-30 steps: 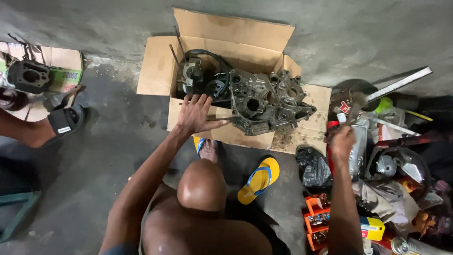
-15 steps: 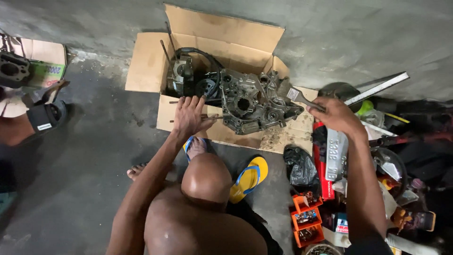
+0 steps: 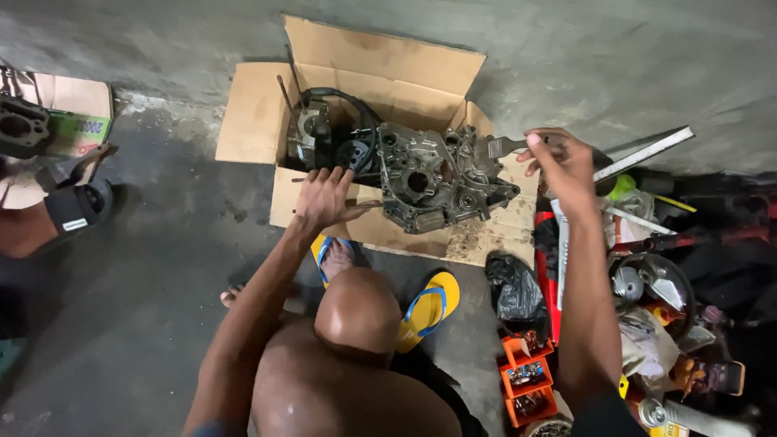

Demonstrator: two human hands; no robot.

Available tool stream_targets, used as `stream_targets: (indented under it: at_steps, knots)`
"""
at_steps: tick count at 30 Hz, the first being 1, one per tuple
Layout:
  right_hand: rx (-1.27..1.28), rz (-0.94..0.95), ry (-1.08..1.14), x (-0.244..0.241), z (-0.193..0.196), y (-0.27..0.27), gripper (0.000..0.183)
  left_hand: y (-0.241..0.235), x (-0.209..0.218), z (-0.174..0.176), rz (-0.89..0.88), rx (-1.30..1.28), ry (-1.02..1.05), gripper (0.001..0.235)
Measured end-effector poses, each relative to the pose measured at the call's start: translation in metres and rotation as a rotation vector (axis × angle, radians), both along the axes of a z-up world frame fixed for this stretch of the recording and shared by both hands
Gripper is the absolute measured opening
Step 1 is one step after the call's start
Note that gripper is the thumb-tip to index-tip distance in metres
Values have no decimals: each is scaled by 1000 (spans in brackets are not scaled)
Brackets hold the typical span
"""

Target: Cleaning and scraping debris from a motorcycle engine casing using a brush and a small tool.

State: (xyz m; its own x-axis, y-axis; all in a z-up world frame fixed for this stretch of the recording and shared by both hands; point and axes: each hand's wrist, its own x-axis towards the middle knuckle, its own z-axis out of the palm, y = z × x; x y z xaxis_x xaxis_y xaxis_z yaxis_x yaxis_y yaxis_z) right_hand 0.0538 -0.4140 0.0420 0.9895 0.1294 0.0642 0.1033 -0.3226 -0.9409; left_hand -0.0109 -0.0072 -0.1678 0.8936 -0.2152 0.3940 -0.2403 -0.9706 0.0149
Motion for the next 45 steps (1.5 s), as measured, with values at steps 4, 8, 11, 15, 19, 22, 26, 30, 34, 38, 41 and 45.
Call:
stream_targets:
  at_steps: [4,8,11,15,19,22,26,30,34,38,41,45]
  knots:
    - [-109,-28,-229,13,-24,5,15,0,2,15,-18,-24,39,78]
    - [-179,-49,-312,8,-24,4,15,6,11,20,-37,-7,135,82]
    - [-164,-42,-279,8,-28,3,16,9,16,17,-47,-3,153,83]
    - [-181,-11,-304,7,-31,6,18,12,18,16,-53,15,150,84]
    - [-177,19,-292,5,-33,3,16,17,25,17,-73,24,123,81]
    - [-188,15,-258,6,-31,5,18,21,30,28,-90,67,65,77]
    - [-280,-55,-235,4,-26,14,31,27,34,33,-141,135,70,84]
    - [-280,-53,-291,3,-33,7,32,24,31,34,-129,112,126,88]
    - [-227,-63,-283,-6,-36,4,36,23,24,29,-135,119,83,87]
    - [-176,-183,-347,-13,-42,1,21,20,16,15,-42,8,118,84]
    - [-90,-265,-337,-15,-51,-5,22,19,20,10,-22,-2,132,81]
    - [38,-342,-263,-33,-45,2,24,14,17,10,-7,-44,166,79]
